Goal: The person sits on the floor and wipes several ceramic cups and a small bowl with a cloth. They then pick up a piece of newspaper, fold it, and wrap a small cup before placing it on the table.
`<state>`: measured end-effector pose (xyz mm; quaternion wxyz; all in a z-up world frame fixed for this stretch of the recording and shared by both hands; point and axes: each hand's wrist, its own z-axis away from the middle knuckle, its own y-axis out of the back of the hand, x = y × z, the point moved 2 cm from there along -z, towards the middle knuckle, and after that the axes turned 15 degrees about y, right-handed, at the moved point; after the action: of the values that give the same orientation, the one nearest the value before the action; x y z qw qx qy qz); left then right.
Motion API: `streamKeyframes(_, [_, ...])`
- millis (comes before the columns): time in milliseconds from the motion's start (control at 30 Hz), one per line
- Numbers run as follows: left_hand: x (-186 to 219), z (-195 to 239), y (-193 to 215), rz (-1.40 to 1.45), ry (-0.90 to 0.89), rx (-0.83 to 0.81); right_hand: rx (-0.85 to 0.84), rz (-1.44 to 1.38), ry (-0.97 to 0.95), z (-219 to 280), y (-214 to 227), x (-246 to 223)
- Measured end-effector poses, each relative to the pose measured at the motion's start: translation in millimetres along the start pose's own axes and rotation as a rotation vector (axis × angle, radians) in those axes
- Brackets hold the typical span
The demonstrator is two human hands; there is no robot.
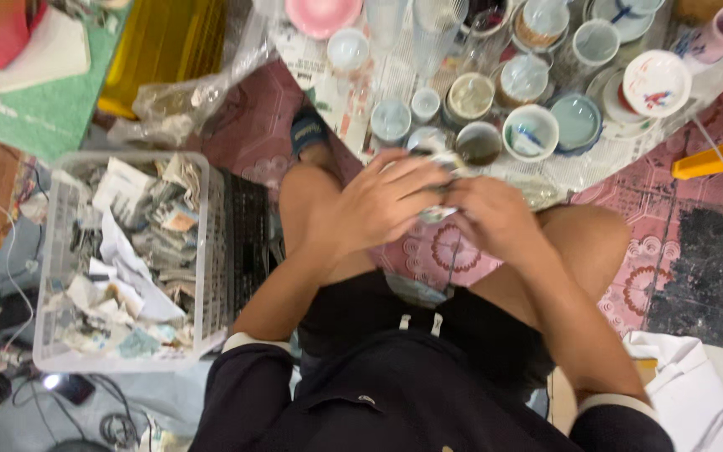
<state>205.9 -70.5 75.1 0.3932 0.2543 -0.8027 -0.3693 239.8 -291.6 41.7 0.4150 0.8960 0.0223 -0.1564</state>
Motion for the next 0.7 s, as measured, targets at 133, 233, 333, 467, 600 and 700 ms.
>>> streamKeyframes(133, [-9, -58, -24, 0.476, -0.013, 0.182, 0.025, 0.186, -0.116, -12, 41, 55])
streamKeyframes(233, [-15, -81, -53, 0.512, 0.156, 0.408, 0.052, 0.279, -0.115, -31, 57, 93])
streamKeyframes(333, [-29, -86, -76, 0.527, 0.165, 0.406, 0.044, 0.304, -0.15, -49, 61, 129])
streamKeyframes(467, [-44, -75, -99, 0.491, 0.191, 0.308, 0.036, 0.325, -0.155, -66, 58, 181])
streamKeyframes(600, [-49, -79, -106, 0.53, 0.221, 0.233, 0.036, 0.27, -0.278, -84, 43, 242])
streamKeyframes(700, [-47, -81, -102, 0.569, 0.26, 0.2, 0.058, 0.248, -0.292, -98, 25, 294])
